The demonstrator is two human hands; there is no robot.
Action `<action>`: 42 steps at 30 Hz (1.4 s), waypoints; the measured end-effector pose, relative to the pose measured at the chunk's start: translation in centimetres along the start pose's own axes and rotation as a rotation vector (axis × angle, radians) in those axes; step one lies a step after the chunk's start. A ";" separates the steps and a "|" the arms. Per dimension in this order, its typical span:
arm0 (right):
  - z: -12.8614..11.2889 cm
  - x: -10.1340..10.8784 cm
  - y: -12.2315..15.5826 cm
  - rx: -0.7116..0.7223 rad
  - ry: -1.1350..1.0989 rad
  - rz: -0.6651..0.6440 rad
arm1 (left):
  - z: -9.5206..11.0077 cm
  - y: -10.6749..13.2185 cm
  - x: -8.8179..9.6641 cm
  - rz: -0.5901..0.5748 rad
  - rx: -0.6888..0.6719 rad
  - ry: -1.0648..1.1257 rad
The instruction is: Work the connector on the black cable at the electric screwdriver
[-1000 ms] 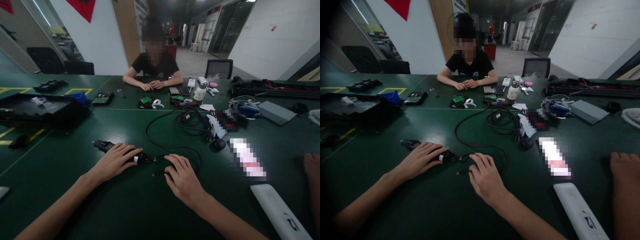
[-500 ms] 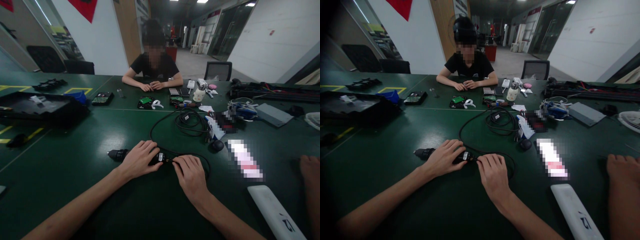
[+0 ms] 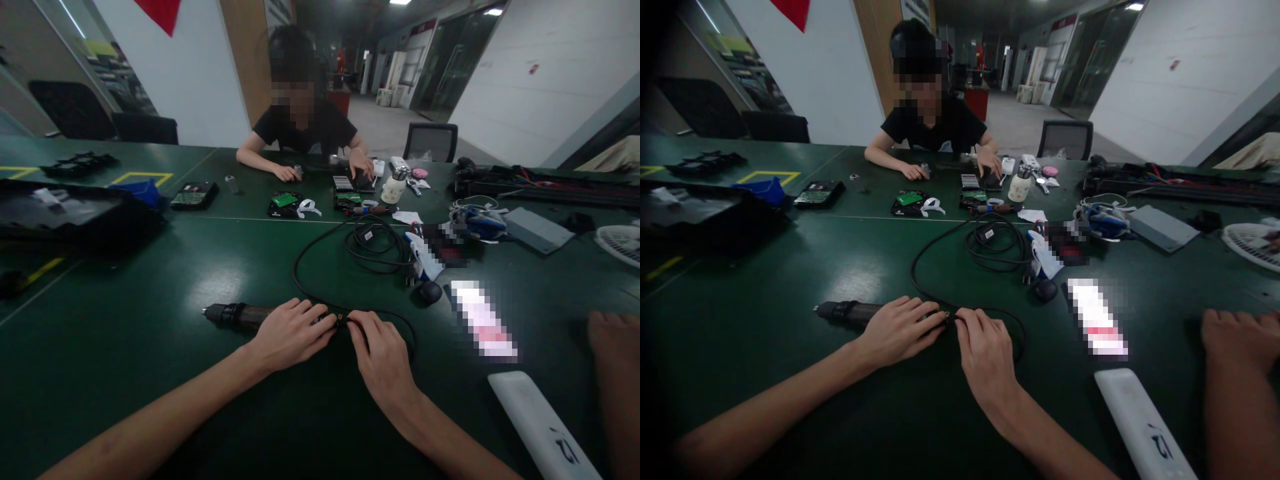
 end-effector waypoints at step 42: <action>-0.2 -1.3 0.1 0.046 -0.236 -0.156 | -0.8 1.6 1.1 0.122 -0.034 0.109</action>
Point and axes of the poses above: each hand's wrist, its own y-axis away from the middle knuckle, its own x-axis out of the back of the hand, z = x × y, the point moved 6 cm from there along -y, towards the middle knuckle
